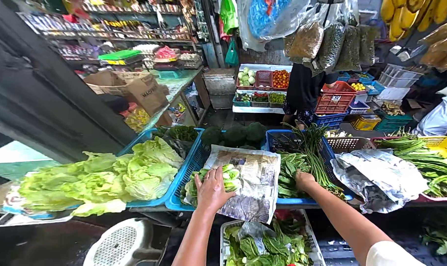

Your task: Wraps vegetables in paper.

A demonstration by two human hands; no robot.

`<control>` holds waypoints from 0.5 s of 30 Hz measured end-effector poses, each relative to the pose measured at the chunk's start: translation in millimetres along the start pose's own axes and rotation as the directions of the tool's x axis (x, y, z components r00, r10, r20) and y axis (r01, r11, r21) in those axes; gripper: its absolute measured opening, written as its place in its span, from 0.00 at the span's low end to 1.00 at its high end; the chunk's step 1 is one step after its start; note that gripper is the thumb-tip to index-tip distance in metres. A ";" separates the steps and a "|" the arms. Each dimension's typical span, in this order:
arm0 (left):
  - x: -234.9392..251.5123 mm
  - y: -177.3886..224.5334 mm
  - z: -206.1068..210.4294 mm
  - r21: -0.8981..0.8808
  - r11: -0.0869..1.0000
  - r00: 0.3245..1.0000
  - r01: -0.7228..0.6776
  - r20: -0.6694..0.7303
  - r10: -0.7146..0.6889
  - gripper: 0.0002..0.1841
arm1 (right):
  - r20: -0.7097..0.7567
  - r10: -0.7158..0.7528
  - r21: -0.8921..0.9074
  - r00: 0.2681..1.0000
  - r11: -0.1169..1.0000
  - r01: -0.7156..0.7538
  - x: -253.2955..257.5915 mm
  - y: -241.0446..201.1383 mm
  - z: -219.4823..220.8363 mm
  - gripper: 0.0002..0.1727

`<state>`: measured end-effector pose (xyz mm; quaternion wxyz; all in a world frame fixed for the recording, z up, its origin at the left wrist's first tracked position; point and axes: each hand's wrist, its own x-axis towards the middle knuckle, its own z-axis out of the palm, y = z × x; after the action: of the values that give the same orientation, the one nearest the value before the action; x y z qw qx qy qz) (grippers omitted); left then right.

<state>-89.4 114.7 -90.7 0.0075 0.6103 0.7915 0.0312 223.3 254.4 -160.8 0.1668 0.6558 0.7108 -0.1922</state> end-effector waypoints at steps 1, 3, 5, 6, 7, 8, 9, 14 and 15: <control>-0.2 0.5 -1.0 0.000 1.000 1.000 0.006 0.011 -0.006 0.65 | -0.004 -0.004 0.013 1.000 1.000 0.004 1.1 1.4 -1.8 0.47; -1.2 2.0 -2.8 -0.008 1.000 1.000 0.014 0.018 -0.014 0.65 | -0.011 -0.026 0.064 1.000 0.998 0.027 0.3 6.9 -15.0 0.42; -1.7 3.2 -3.2 -0.003 1.000 0.999 0.027 0.025 -0.027 0.66 | -0.016 -0.062 0.151 0.998 0.986 0.064 -0.8 14.4 -35.7 0.37; -2.2 3.7 -3.1 -0.001 1.000 0.999 0.031 0.025 -0.031 0.66 | -0.032 -0.084 0.209 0.996 0.974 0.089 1.5 18.5 -44.8 0.33; -2.9 4.2 -2.9 0.001 0.999 0.999 0.035 0.021 -0.035 0.67 | -0.052 -0.106 0.279 0.993 0.953 0.117 4.1 21.9 -53.4 0.30; -3.4 4.8 -2.8 0.002 0.999 0.999 0.037 0.017 -0.037 0.67 | -0.068 -0.134 0.354 0.989 0.923 0.150 5.2 23.9 -62.4 0.27; -3.9 4.9 -2.6 0.003 0.999 0.999 0.036 0.015 -0.036 0.67 | -0.083 -0.169 0.433 0.982 0.881 0.188 3.4 23.7 -72.4 0.25; -3.4 5.0 -3.5 0.006 1.000 0.999 0.027 0.031 -0.027 0.64 | -0.191 -0.350 0.806 0.917 0.477 0.350 -8.1 5.1 -97.2 0.18; -2.6 5.0 -3.4 0.007 1.000 0.999 0.024 0.034 -0.024 0.64 | -0.218 -0.378 0.842 0.900 0.393 0.369 -10.4 -1.8 -98.0 0.16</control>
<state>-84.1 113.3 -87.0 0.0196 0.6013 0.7986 0.0181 223.8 293.5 -70.3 -0.2309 0.4714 0.6423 -0.5584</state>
